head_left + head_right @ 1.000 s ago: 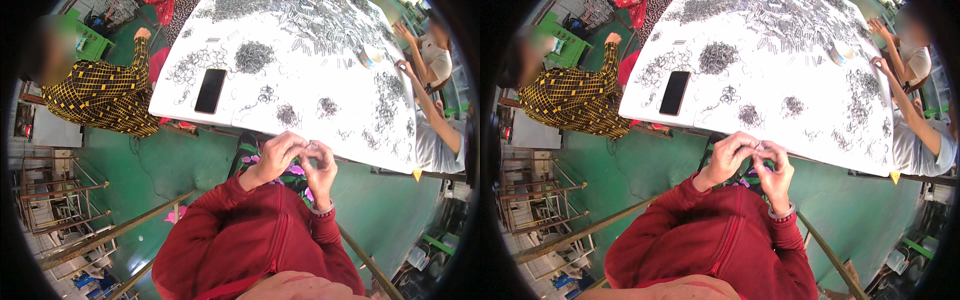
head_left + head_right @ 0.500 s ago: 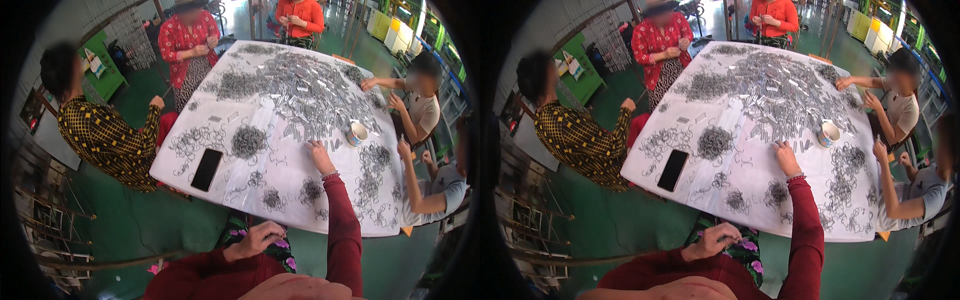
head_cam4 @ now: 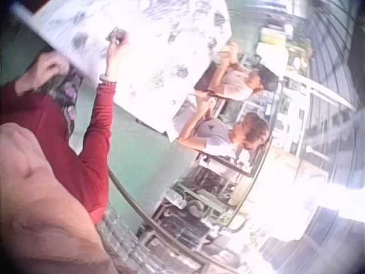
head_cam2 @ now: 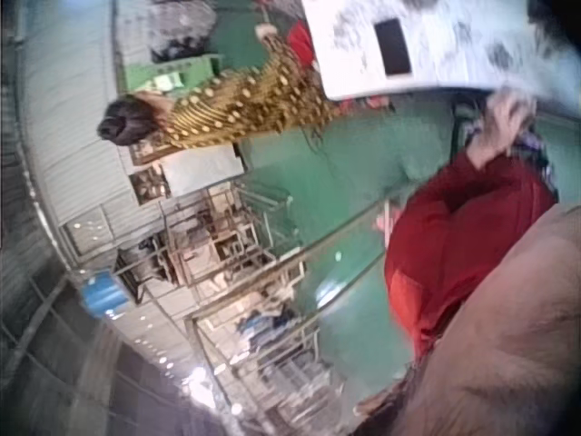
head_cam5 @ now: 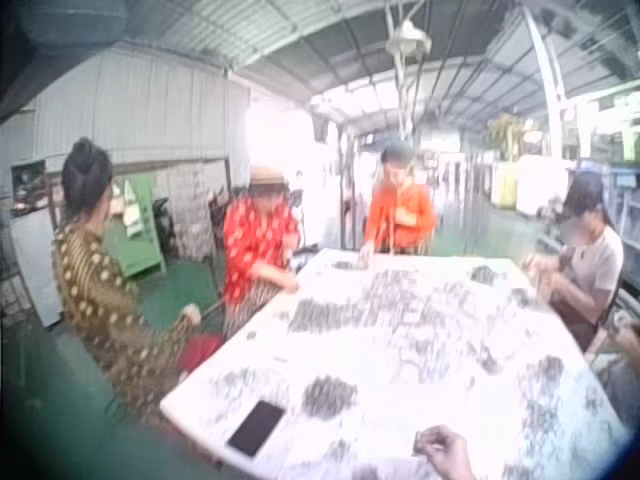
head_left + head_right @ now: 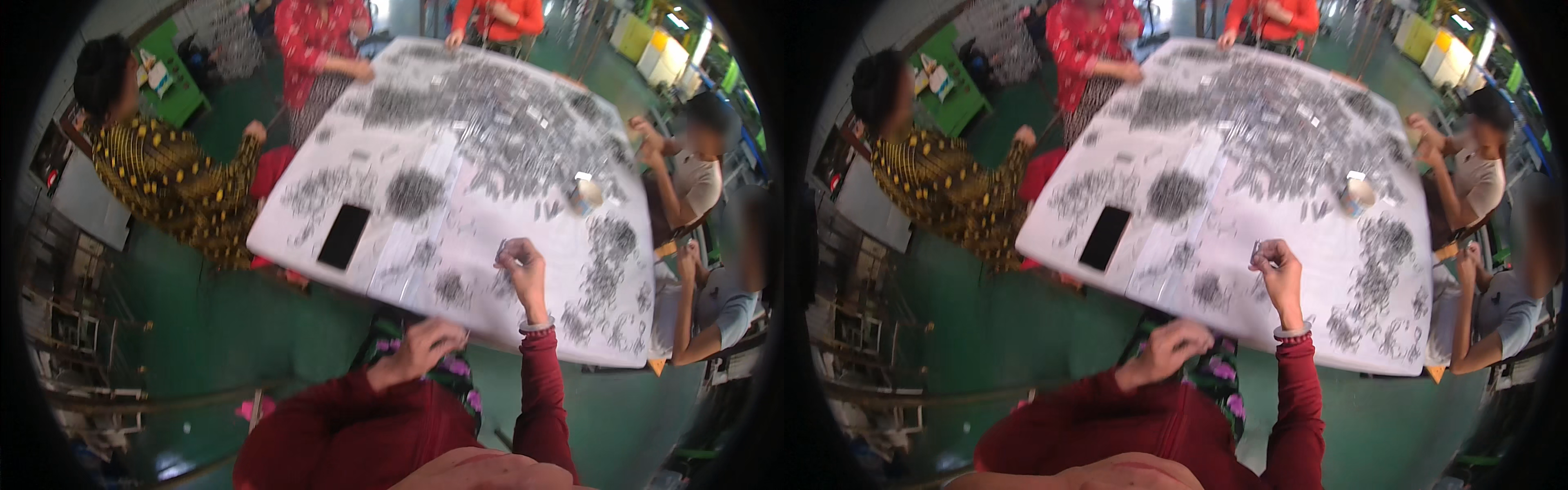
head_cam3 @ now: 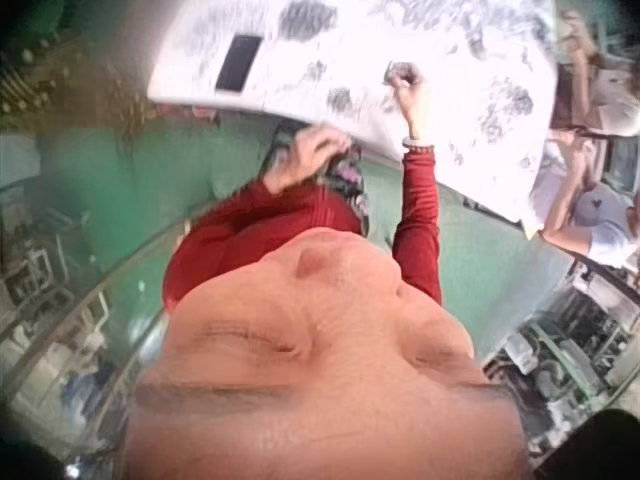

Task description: The person sits at a table and repeatedly picks up small metal wire pieces and cylindrical components, then connects them by hand. The person occasionally places the assembled units on the table or into a nearby container.

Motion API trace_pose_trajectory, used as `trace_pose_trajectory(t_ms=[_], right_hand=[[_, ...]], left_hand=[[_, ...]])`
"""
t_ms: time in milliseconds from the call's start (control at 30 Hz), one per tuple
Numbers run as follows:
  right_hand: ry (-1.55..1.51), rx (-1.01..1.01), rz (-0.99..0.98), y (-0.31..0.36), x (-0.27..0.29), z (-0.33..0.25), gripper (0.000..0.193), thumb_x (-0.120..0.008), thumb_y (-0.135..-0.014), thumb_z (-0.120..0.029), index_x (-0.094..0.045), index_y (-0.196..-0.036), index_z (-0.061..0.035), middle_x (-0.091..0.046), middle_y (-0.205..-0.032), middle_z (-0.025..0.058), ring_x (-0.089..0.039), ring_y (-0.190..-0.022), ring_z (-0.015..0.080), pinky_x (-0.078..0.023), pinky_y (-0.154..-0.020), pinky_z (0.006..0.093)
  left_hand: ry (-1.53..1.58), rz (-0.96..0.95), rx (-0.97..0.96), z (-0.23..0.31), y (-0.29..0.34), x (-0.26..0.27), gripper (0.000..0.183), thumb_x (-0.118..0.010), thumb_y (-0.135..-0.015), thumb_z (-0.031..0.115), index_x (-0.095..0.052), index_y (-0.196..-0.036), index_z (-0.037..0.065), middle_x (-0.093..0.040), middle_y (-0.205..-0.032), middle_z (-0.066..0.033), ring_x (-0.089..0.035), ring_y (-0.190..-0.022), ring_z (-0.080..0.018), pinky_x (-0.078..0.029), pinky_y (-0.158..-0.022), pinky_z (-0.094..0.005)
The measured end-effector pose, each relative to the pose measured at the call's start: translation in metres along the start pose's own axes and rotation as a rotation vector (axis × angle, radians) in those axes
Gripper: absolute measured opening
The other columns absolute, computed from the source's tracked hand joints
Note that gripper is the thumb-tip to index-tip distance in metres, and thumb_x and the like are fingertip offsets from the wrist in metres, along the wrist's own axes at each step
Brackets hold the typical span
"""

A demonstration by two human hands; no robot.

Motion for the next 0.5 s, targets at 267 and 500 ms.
trace_pose_trajectory(t_ms=[267, 500], right_hand=[[-0.135, -0.008, 0.050, 0.120, -0.046, -0.081, 0.020, -0.064, -0.077, 0.013, -0.059, -0.093, 0.0035, -0.063, -0.084, 0.0069, -0.061, -0.077, 0.0115, -0.051, -0.069, 0.0232], [-0.104, 0.025, 0.095, 0.113, -0.049, -0.077, 0.020, -0.063, -0.074, 0.015, -0.059, -0.090, 0.0030, -0.062, -0.085, 0.0057, -0.060, -0.078, 0.0105, -0.050, -0.071, 0.0227]], left_hand=[[-0.008, 0.011, 0.041, 0.004, -0.015, 0.008, 0.011, -0.066, -0.080, 0.005, -0.057, -0.086, 0.001, -0.058, -0.077, -0.0097, -0.059, -0.069, -0.0251, -0.046, -0.061, -0.0343], [0.000, 0.041, 0.050, 0.001, -0.015, 0.013, 0.011, -0.064, -0.081, 0.005, -0.055, -0.085, 0.002, -0.058, -0.079, -0.0100, -0.058, -0.072, -0.0270, -0.046, -0.063, -0.0362]])
Point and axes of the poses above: each hand's wrist, its own y-axis away from the middle knuckle, its own x-axis out of the back of the hand, z = x × y, the point moved 7 cm from there along -y, towards the middle knuckle
